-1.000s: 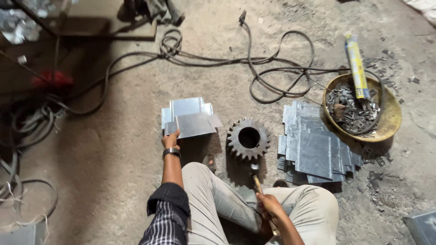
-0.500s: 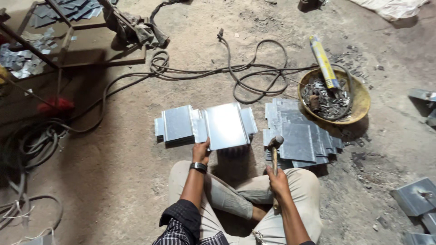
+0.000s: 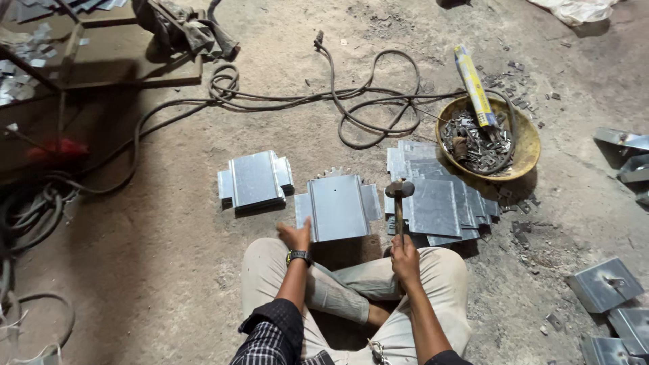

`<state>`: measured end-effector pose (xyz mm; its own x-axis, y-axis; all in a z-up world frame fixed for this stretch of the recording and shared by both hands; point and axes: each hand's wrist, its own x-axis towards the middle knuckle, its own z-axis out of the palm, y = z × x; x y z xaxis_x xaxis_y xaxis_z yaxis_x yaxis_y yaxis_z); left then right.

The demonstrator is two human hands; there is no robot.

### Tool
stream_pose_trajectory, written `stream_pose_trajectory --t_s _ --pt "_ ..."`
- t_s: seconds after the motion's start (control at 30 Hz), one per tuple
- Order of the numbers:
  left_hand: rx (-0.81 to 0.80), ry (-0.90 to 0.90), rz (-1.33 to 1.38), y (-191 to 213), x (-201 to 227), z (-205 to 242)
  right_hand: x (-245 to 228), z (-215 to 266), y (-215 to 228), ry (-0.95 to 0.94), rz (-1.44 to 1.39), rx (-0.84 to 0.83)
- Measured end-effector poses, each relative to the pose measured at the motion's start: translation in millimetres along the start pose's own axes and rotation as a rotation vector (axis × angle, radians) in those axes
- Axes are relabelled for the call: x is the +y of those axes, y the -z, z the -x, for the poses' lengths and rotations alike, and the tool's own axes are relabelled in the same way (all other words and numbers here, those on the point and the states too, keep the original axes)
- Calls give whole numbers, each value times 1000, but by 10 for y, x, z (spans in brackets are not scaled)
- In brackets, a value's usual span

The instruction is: The person sits on the floor and uses a hammer to strike a rectangular metal piece resting on a gear-shaped anvil. They repeatedly hit the metal piece, occasionally repositioning it, and then place the finished piece onto a stack of similar metal items.

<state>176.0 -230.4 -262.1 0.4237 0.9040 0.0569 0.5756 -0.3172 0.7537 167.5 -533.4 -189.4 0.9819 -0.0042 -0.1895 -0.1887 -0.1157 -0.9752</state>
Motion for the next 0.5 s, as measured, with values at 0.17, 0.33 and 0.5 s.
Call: stream_pose_trajectory --t_s 0.17,0.33,0.5 --pt "-229 -119 -13 -109 152 -410 -32 37 -44 184 147 98" --pt "-613 -46 -38 -214 223 -564 102 -173 -155 385 321 308" --pt "-573 5 205 -145 70 -437 106 -284 -337 -21 290 218"
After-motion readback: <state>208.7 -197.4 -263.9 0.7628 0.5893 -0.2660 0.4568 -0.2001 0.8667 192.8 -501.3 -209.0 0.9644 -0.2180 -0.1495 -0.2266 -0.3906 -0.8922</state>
